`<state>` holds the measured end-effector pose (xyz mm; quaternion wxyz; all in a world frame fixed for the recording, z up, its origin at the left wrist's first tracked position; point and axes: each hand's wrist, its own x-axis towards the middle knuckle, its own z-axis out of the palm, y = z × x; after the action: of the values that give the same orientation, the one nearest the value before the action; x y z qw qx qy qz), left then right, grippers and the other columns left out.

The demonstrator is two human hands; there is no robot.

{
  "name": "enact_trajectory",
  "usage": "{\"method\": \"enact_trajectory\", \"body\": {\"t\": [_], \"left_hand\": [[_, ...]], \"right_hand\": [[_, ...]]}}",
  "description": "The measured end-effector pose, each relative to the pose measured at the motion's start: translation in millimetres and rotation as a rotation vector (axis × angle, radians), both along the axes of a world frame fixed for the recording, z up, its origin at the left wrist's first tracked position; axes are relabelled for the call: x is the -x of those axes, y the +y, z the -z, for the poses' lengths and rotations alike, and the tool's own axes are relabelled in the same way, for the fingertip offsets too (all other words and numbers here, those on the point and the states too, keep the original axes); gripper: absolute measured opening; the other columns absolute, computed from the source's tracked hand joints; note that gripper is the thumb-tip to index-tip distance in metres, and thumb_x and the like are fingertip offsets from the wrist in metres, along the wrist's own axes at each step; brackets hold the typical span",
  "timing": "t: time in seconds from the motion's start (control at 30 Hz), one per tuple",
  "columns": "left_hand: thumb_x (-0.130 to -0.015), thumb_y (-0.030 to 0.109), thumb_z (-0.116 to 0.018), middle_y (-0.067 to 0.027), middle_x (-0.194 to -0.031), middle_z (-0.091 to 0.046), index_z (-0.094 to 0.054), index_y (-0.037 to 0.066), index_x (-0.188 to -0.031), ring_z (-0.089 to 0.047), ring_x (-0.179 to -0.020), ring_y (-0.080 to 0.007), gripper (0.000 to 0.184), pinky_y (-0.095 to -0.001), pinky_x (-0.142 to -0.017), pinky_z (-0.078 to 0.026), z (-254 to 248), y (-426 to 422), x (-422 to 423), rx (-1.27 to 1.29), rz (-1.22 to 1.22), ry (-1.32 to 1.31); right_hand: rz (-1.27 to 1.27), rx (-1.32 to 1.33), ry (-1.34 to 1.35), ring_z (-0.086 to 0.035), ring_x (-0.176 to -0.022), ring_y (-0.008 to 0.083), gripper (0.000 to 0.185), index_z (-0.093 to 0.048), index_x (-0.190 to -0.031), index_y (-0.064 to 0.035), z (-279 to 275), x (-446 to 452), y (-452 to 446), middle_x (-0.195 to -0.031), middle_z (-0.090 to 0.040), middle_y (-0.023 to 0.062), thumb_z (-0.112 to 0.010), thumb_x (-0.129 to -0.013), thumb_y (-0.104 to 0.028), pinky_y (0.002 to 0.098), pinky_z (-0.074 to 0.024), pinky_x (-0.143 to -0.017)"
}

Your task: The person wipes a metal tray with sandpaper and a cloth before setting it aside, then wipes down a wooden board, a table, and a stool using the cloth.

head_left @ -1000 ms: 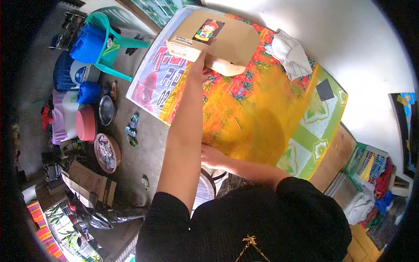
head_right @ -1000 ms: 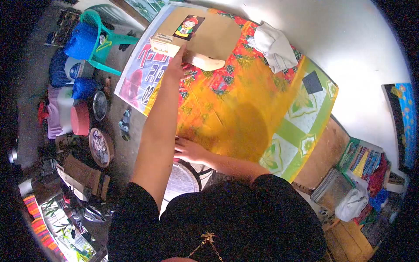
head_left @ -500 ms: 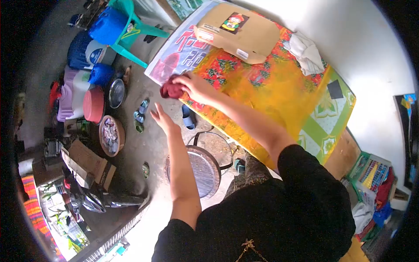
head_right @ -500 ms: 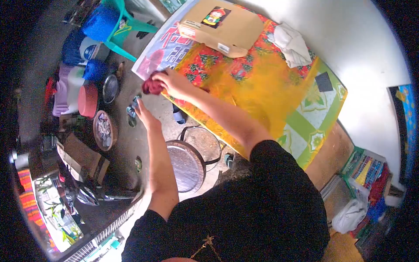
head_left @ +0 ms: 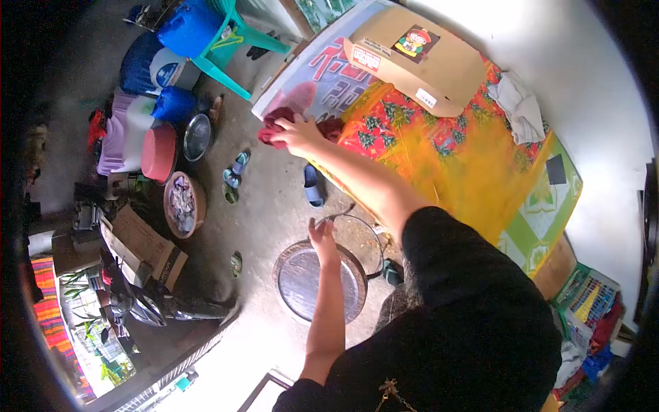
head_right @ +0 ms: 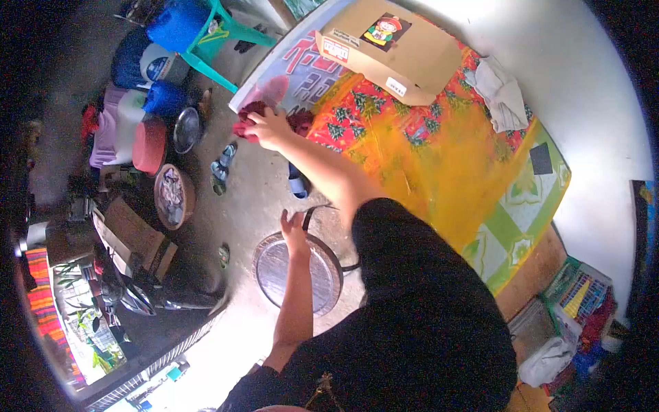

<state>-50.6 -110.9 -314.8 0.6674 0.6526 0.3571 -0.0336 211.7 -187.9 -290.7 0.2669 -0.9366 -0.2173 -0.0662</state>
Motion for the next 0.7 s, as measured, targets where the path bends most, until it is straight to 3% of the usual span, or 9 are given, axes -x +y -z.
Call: {"method": "enact_trajectory", "body": {"t": [0.07, 0.17, 0.23, 0.3, 0.43, 0.57, 0.63, 0.7], "left_hand": [[-0.086, 0.008, -0.065, -0.0095, -0.105, -0.061, -0.029, -0.001, -0.144, -0.056, -0.095, -0.0172, 0.069, -0.0296, -0.089, -0.044, -13, 4, -6, -0.002, 0.001, -0.029], [-0.086, 0.011, -0.064, -0.0113, -0.11, -0.061, -0.029, -0.001, -0.143, -0.056, -0.099, -0.018, 0.068, -0.0303, -0.091, -0.043, -15, 17, -10, -0.048, 0.04, -0.046], [-0.087, 0.01, -0.064, -0.0124, -0.111, -0.061, -0.033, -0.003, -0.141, -0.055, -0.101, -0.0184, 0.064, -0.0323, -0.094, -0.042, -16, 21, -10, -0.04, 0.043, -0.091], [-0.087, 0.024, -0.064, -0.01, -0.128, -0.055, -0.034, 0.013, -0.144, -0.05, -0.113, -0.0213, 0.065, -0.0442, -0.087, -0.04, 2, 32, -3, -0.072, 0.162, -0.076], [-0.087, 0.02, -0.066, -0.0067, -0.118, -0.06, -0.043, 0.007, -0.138, -0.053, -0.103, -0.0164, 0.057, -0.0325, -0.083, -0.042, -6, 25, 21, -0.015, 0.244, -0.122], [-0.088, 0.018, -0.066, -0.0021, -0.106, -0.062, -0.057, 0.002, -0.123, -0.055, -0.091, -0.0119, 0.04, -0.0262, -0.071, -0.041, 3, 24, 62, 0.018, 0.313, -0.188], [-0.088, 0.02, -0.066, -0.0016, -0.105, -0.062, -0.061, 0.003, -0.119, -0.055, -0.089, -0.0116, 0.036, -0.0267, -0.069, -0.041, 11, 30, 83, -0.036, 0.368, -0.141], [-0.087, 0.022, -0.067, -0.0017, -0.102, -0.063, -0.064, 0.004, -0.114, -0.055, -0.088, -0.0118, 0.032, -0.0279, -0.068, -0.041, 12, 33, 103, -0.036, 0.378, -0.085]], "right_hand": [[-0.106, 0.024, -0.07, -0.046, -0.12, 0.0355, 0.026, -0.069, -0.104, -0.0288, -6, 63, -41, -0.14, -0.047, -0.0013, -0.058, -0.082, -0.02, 0.0589, -0.0395, -0.087], [-0.243, 0.086, -0.019, -0.046, -0.117, 0.0362, 0.02, -0.07, -0.098, -0.0225, 1, 177, -98, -0.135, -0.05, -0.0008, -0.057, -0.082, -0.02, 0.0614, -0.0408, -0.091], [-0.321, 0.244, -0.122, -0.047, -0.109, 0.0304, 0.021, -0.07, -0.098, -0.0242, -7, 257, -126, -0.115, -0.055, -0.003, -0.061, -0.078, -0.023, 0.0533, -0.0431, -0.081], [-0.3, 0.36, -0.132, -0.045, -0.102, 0.0247, 0.024, -0.068, -0.095, -0.0204, -6, 323, -141, -0.105, -0.055, -0.0039, -0.065, -0.073, -0.029, 0.0468, -0.0404, -0.08], [-0.214, 0.433, 0.021, -0.046, -0.101, 0.0233, 0.024, -0.069, -0.092, -0.0189, -1, 410, -159, -0.1, -0.057, -0.0031, -0.066, -0.07, -0.03, 0.044, -0.0393, -0.079], [-0.026, 0.29, 0.252, -0.052, -0.102, 0.0262, 0.016, -0.072, -0.083, -0.0219, -31, 415, -151, -0.097, -0.06, -0.003, -0.063, -0.07, -0.024, 0.0458, -0.04, -0.08], [0.065, 0.166, 0.074, -0.056, -0.095, 0.0291, 0.011, -0.07, -0.078, -0.0211, -65, 380, -148, -0.094, -0.061, -0.0004, -0.061, -0.072, -0.019, 0.0516, -0.0419, -0.081], [0.175, 0.024, 0.058, -0.058, -0.093, 0.0322, 0.013, -0.07, -0.08, -0.0214, -71, 333, -153, -0.102, -0.063, 0.0027, -0.059, -0.074, -0.017, 0.0495, -0.0448, -0.083]]}}
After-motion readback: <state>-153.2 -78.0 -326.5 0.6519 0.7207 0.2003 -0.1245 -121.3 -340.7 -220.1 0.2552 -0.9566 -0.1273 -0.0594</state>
